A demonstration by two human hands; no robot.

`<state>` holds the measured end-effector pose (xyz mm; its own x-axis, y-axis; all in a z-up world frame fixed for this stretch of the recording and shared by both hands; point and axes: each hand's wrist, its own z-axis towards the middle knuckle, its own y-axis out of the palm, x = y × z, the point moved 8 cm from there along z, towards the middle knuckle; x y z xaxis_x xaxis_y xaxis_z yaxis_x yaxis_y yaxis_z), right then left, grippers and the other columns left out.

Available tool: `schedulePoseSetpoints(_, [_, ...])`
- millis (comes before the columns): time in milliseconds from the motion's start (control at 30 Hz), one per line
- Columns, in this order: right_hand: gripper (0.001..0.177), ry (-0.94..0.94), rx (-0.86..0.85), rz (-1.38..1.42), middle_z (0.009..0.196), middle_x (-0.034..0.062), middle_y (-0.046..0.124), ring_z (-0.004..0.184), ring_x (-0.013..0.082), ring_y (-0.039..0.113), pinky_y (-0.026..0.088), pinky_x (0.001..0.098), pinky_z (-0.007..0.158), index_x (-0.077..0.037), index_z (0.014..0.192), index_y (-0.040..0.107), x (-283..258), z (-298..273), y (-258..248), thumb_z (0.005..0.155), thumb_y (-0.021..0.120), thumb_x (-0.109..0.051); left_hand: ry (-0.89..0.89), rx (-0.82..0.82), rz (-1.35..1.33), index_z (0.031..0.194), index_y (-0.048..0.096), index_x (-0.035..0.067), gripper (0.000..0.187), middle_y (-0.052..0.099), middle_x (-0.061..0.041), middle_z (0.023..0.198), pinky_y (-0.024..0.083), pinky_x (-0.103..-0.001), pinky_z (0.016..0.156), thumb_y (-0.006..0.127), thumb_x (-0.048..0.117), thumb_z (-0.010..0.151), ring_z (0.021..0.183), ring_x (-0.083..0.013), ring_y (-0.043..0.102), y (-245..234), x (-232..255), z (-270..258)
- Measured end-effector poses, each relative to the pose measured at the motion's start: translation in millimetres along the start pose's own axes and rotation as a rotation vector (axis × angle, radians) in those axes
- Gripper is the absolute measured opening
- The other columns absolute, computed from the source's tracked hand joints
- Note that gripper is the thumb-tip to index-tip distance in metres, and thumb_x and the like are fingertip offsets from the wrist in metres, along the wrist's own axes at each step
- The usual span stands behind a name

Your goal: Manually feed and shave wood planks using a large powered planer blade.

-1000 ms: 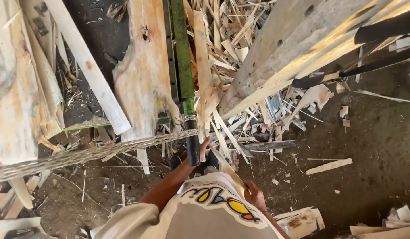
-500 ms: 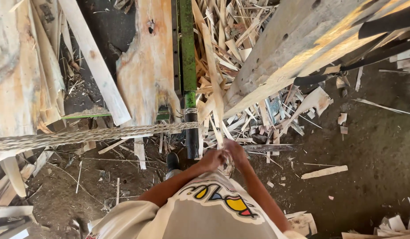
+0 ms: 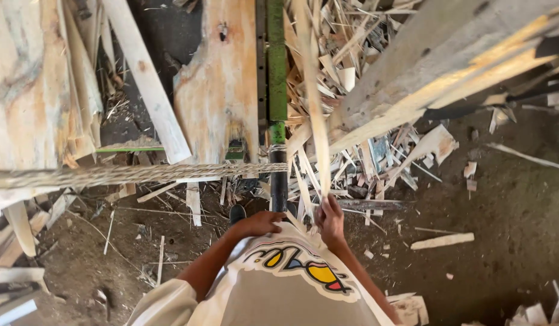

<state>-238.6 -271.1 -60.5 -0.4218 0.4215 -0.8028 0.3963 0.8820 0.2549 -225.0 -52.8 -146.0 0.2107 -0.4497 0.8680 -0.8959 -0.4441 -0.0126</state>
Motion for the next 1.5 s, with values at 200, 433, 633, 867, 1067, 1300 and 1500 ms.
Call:
schedulePoseSetpoints(200, [0.026, -0.072, 0.052, 0.219, 0.057, -0.0027, 0.040, 0.042, 0.0070, 0.029, 0.024, 0.0263, 0.038, -0.009, 0.124, 0.066, -19.4, -23.8, 15.0, 0.104, 0.052, -0.020, -0.222, 0.064, -0.463, 0.125, 0.070, -0.004, 0.034, 0.073, -0.009, 0.093, 0.059, -0.029, 0.065, 0.065, 0.019, 0.099, 0.072, -0.0143, 0.066, -63.4, 18.4, -64.0])
schedulePoseSetpoints(433, [0.024, -0.260, 0.032, 0.152, 0.060, -0.0021, 0.044, 0.047, 0.0086, 0.034, 0.028, 0.0278, 0.045, -0.002, 0.124, 0.066, -45.0, -5.1, 12.8, 0.107, 0.056, -0.015, -0.535, 1.416, -0.132, 0.129, 0.066, 0.012, 0.035, 0.078, -0.006, 0.106, 0.054, -0.038, 0.058, 0.059, 0.034, 0.102, 0.071, -0.0220, 0.072, -198.0, -1.4, -180.2])
schedulePoseSetpoints(633, [0.029, -0.247, -0.004, 0.086, 0.058, -0.0022, 0.044, 0.043, 0.0097, 0.035, 0.032, 0.0281, 0.041, -0.003, 0.125, 0.063, -71.8, -8.5, 45.4, 0.100, 0.059, -0.018, -0.311, 1.630, -0.928, 0.133, 0.050, -0.002, 0.065, 0.063, -0.021, 0.120, 0.063, -0.045, 0.081, 0.077, 0.038, 0.091, 0.102, -0.0316, 0.066, -197.2, -106.1, -185.5])
schedulePoseSetpoints(867, [0.035, -0.302, -0.042, -0.030, 0.083, -0.0018, 0.056, 0.067, 0.0065, 0.050, 0.042, 0.0225, 0.054, -0.003, 0.126, 0.060, -84.2, -8.7, 100.6, 0.097, 0.068, -0.021, 0.089, 1.047, -1.517, 0.132, 0.058, 0.003, 0.058, 0.069, -0.014, 0.118, 0.062, -0.051, 0.082, 0.069, 0.039, 0.089, 0.105, -0.0320, 0.068, -225.7, -125.1, -118.7])
schedulePoseSetpoints(1067, [0.038, -0.759, -0.082, -0.547, 0.114, 0.0087, 0.067, 0.091, 0.0136, 0.065, 0.055, 0.0228, 0.066, -0.009, 0.135, 0.065, -96.8, -11.5, 103.6, 0.099, 0.057, -0.014, 0.209, 1.678, -1.630, 0.124, 0.063, 0.002, 0.042, 0.071, -0.017, 0.119, 0.067, -0.043, 0.087, 0.078, 0.016, 0.088, 0.103, -0.0289, 0.072, -233.1, -92.2, -202.8])
schedulePoseSetpoints(1300, [0.035, -0.564, 0.165, -0.260, 0.109, 0.0100, 0.072, 0.096, 0.0102, 0.065, 0.054, 0.0179, 0.077, 0.002, 0.140, 0.063, -77.9, 36.9, 49.3, 0.110, 0.063, -0.016, 0.350, 2.031, -1.592, 0.122, 0.065, -0.004, 0.043, 0.072, -0.017, 0.113, 0.061, -0.040, 0.094, 0.077, 0.017, 0.088, 0.101, -0.0268, 0.072, -193.8, -141.6, -276.6])
schedulePoseSetpoints(1500, [0.034, -0.544, 0.005, -0.393, 0.066, -0.0044, 0.052, 0.051, 0.0035, 0.041, 0.032, 0.0237, 0.043, 0.000, 0.127, 0.068, -160.9, 33.4, 93.4, 0.105, 0.067, -0.026, -0.553, 2.277, -0.655, 0.135, 0.037, -0.011, 0.077, 0.045, -0.028, 0.138, 0.046, -0.053, 0.107, 0.088, 0.022, 0.087, 0.126, -0.0391, 0.049, -151.3, -113.2, -334.1])
